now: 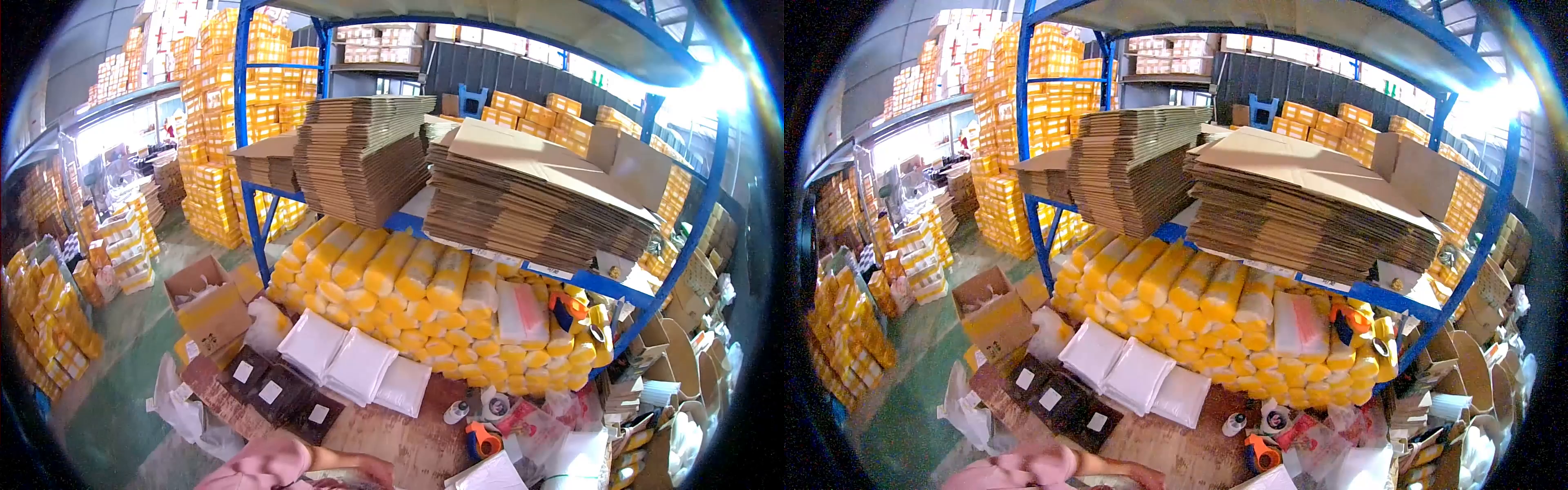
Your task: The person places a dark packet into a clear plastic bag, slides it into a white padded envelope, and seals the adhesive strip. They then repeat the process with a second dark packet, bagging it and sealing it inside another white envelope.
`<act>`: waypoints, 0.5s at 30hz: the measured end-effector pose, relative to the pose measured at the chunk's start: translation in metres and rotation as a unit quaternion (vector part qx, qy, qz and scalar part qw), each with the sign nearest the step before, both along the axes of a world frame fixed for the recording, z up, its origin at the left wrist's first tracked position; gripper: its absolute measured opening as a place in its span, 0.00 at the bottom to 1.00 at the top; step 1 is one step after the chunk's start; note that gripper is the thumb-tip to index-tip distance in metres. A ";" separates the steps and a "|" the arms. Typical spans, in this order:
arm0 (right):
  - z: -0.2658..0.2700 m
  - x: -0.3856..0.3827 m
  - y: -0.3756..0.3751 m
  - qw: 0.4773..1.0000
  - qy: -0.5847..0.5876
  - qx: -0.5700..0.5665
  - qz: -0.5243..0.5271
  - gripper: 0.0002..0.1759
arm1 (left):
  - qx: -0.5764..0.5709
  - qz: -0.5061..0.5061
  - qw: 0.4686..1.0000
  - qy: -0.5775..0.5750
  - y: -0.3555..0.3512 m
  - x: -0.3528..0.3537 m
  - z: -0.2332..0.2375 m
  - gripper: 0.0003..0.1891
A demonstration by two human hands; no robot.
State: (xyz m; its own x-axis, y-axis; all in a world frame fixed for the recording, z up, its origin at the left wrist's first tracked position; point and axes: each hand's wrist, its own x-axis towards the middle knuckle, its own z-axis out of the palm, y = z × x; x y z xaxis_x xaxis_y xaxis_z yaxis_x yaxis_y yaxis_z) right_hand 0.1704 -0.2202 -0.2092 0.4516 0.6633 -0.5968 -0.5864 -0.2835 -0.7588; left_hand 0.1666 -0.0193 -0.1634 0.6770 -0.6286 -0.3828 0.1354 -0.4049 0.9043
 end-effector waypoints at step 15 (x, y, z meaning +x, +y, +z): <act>0.002 -0.009 -0.004 1.000 -0.014 0.001 0.012 0.15 | 0.037 0.024 0.995 0.089 0.046 -0.051 -0.031 0.17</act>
